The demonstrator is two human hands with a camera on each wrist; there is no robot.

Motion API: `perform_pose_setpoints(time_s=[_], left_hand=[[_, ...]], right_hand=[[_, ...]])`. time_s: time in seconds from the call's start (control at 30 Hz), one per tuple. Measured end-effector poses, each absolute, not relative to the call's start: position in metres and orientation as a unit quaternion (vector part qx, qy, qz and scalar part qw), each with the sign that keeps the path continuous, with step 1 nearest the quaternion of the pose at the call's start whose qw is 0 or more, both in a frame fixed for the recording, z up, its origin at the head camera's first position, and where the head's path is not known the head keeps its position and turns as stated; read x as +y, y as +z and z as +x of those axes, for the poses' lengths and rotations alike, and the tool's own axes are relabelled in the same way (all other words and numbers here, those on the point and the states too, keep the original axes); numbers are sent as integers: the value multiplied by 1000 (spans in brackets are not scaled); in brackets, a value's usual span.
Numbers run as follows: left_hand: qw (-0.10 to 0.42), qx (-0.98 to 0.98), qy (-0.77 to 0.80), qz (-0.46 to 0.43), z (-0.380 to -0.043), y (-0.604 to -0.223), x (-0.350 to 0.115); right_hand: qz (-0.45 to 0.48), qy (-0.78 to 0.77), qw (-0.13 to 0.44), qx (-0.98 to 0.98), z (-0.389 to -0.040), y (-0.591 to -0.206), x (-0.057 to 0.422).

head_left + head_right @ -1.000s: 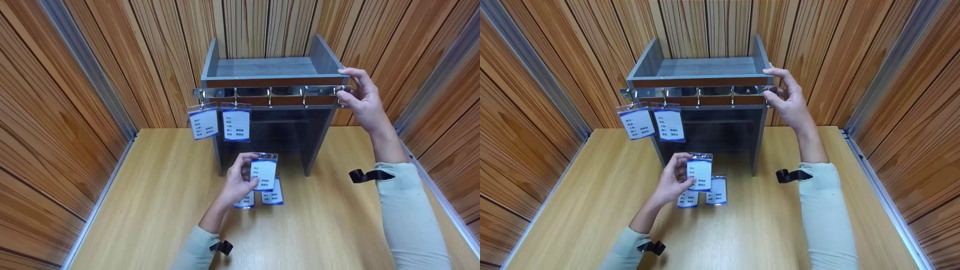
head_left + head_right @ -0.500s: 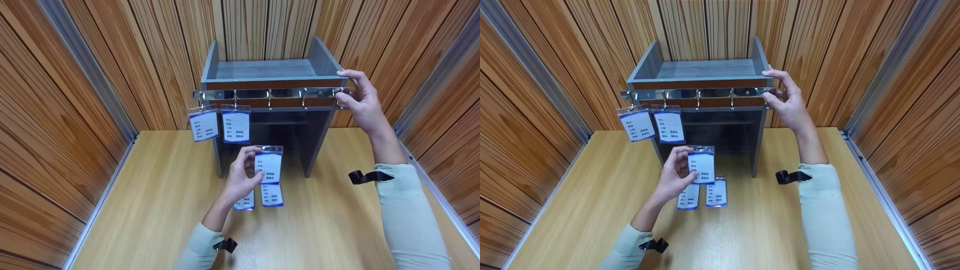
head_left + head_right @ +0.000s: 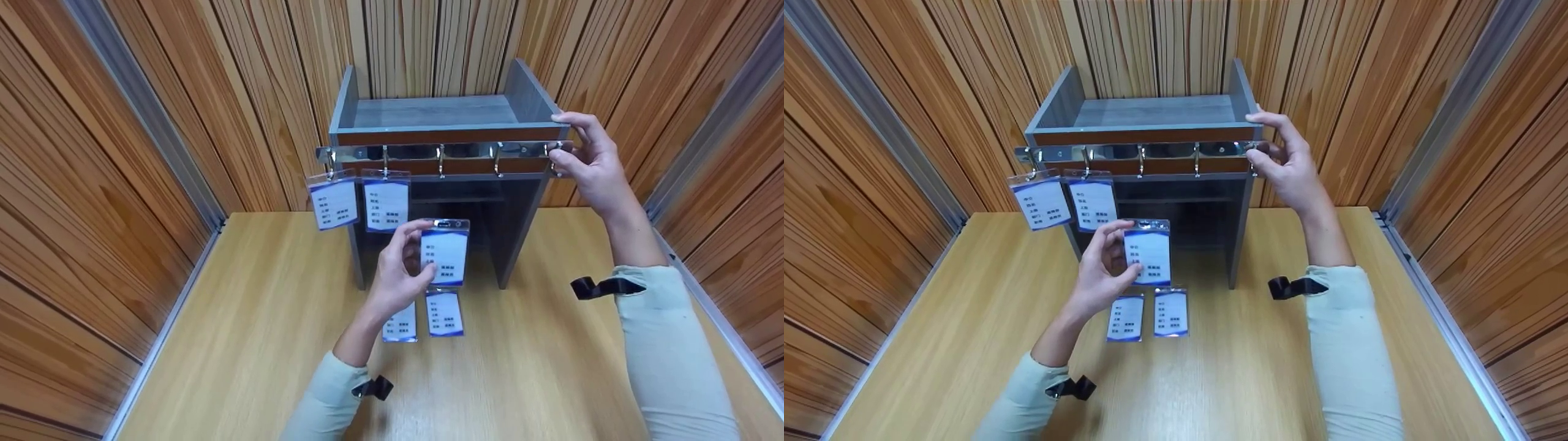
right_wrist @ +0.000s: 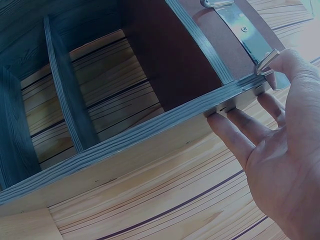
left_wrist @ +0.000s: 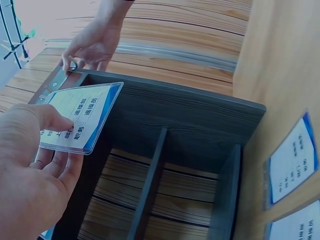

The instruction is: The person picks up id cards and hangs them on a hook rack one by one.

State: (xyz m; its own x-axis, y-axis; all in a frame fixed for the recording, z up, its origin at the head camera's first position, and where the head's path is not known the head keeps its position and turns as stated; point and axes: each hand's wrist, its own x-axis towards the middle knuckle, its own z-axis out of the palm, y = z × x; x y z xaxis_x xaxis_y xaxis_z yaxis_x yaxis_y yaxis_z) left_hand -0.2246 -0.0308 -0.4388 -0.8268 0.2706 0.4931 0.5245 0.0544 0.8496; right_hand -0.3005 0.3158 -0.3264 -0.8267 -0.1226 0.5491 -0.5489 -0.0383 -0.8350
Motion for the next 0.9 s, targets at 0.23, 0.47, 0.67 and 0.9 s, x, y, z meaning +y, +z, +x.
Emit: perform_pose_setpoints(time_s=[0.23, 0.47, 0.67, 0.9], left_hand=[[124, -714, -623, -296, -227, -426, -31], [146, -713, -617, -300, -228, -413, -30], [163, -707, -617, -306, -231, -403, -27], [169, -707, -615, -305, -233, -396, -25]], right_hand=[[275, 674, 156, -668, -302, -325, 316], [274, 670, 156, -673, -301, -325, 317], [273, 671, 155, -672, -301, -324, 317], [273, 671, 154, -672, -301, -326, 316]])
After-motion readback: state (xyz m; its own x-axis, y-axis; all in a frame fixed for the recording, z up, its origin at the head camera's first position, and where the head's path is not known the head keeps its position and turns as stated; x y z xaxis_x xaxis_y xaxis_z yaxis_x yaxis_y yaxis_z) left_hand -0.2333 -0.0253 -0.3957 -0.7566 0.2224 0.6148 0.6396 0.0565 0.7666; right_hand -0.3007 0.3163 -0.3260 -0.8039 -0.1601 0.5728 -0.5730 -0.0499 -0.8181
